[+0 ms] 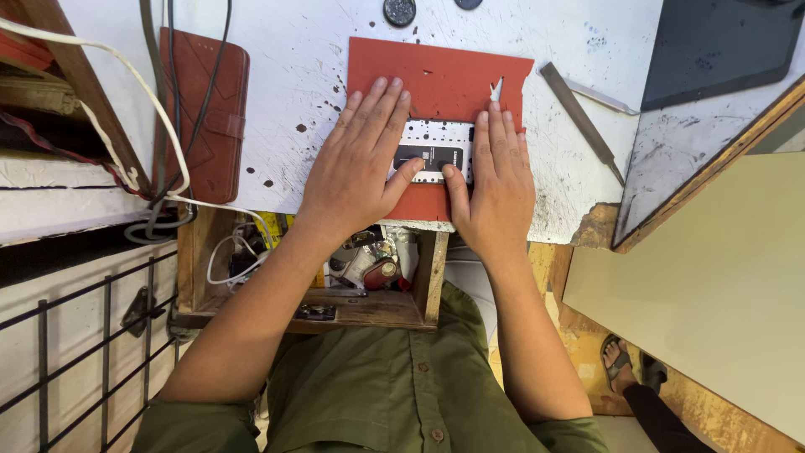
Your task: The person uses a small blade to scrape the edges of a phone frame and then uses a pink tool to apply pressure along the internal components of the mobile device.
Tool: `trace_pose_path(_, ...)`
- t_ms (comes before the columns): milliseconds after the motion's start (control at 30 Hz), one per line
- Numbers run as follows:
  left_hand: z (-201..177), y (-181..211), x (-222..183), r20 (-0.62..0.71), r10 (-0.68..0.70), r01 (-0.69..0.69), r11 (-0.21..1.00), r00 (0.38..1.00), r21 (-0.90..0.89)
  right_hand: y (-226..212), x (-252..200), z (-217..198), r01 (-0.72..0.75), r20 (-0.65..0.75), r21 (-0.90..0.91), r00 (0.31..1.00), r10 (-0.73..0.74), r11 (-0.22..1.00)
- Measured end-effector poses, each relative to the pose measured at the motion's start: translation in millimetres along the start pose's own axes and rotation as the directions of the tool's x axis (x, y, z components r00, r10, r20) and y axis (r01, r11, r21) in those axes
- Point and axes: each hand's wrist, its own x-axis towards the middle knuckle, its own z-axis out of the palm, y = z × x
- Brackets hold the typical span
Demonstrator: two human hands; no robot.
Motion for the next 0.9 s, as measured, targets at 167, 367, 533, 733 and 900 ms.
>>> trace_pose_path(167, -5, 2, 1, -0.029, 0.001, -0.002, 1.0, 1.0, -0.023, 1, 0, 1, 0.015, -0.018, -0.006, 1.0, -0.015, 1.0)
trace_pose_path(367, -7, 4, 1, -0.042, 0.005, -0.007, 0.999, 0.999, -0.037, 0, 0, 0, 0.022, -0.048, -0.001, 0.999, -0.022, 1.0)
trace_pose_path(533, -11, 6, 1, -0.052, 0.011, -0.013, 0.999, 0.999, -0.051, 0, 1, 0, 0.02, -0.067, 0.008, 0.998, -0.019, 1.0)
trace_pose_path(733, -14, 7, 1, -0.06, 0.01, -0.014, 0.998, 0.998, -0.055, 0, 0, -1, 0.023, -0.079, 0.012, 0.997, -0.022, 1.0)
trace_pose_path(900, -14, 6, 2, -0.076, -0.011, 0.004, 0.996, 0.997, -0.088, 22, 4, -9, -0.044, -0.092, 0.328, 0.993, 0.078, 0.944)
